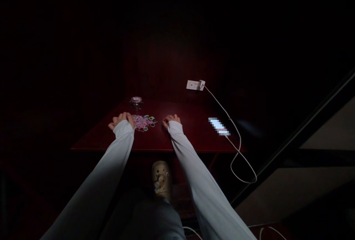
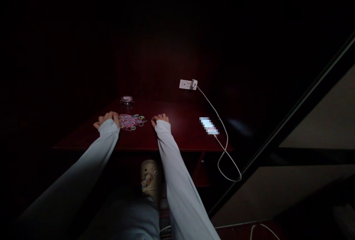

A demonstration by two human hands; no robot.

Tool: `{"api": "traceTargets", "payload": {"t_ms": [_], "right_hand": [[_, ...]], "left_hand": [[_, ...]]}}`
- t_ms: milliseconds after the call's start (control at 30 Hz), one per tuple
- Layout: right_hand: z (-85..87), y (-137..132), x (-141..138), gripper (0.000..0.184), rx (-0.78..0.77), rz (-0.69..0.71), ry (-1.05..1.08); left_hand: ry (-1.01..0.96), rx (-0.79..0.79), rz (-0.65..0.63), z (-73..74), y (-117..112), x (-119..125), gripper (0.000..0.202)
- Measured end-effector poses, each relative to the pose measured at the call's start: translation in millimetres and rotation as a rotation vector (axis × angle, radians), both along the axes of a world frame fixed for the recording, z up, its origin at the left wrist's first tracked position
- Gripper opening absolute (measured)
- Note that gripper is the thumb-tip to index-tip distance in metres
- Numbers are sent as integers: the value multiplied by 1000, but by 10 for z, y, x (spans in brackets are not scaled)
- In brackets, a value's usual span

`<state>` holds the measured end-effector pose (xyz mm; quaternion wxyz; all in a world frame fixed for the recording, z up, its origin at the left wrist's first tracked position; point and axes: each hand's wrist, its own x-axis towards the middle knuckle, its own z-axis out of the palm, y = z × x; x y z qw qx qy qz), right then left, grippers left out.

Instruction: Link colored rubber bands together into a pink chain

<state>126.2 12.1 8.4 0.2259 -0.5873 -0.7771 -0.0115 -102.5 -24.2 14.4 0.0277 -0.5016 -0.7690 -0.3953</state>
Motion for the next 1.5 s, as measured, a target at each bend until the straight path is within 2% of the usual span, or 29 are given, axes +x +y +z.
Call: {"api": "traceTargets", "payload": {"t_ms": [167, 267, 500, 633, 800, 933, 1000, 1133, 1300, 1400, 1500], "right_hand": [[4, -52, -381, 33, -31, 211, 46], [-16, -58, -568, 37, -50, 260, 54], [-29, 49, -738, 28, -26, 178, 80], [-74, 85, -690, 21, -16, 130, 246], [-131, 141, -533, 19, -57, 40, 479], [-159, 169, -459, 17, -68, 22, 578], [-165, 161, -455, 16, -67, 27, 590], [-152, 132, -463, 19, -76, 35, 592], [-128, 101, -457, 16, -110, 35, 618], [-123, 78, -459, 15, -130, 38, 623], [-114, 59, -468, 18, -139, 28, 626]], "left_hand": [[-26, 57, -30, -88, 39, 18, 40], [-129, 139, -104, -153, 143, -9, 34], [-185, 185, -272, -200, 364, -93, 23], [-146, 189, -363, -221, 369, -86, 21], [20, 101, -469, -242, 342, -43, 15], [312, 31, -407, -196, 214, 45, 33], [364, 29, -339, -139, 124, 87, 33], [250, 111, -191, -10, -4, 64, 23], [12, 238, 20, 38, -15, -238, 30], [53, 210, -9, -7, 18, -404, 35], [228, 97, -161, -63, 80, -450, 27]]}}
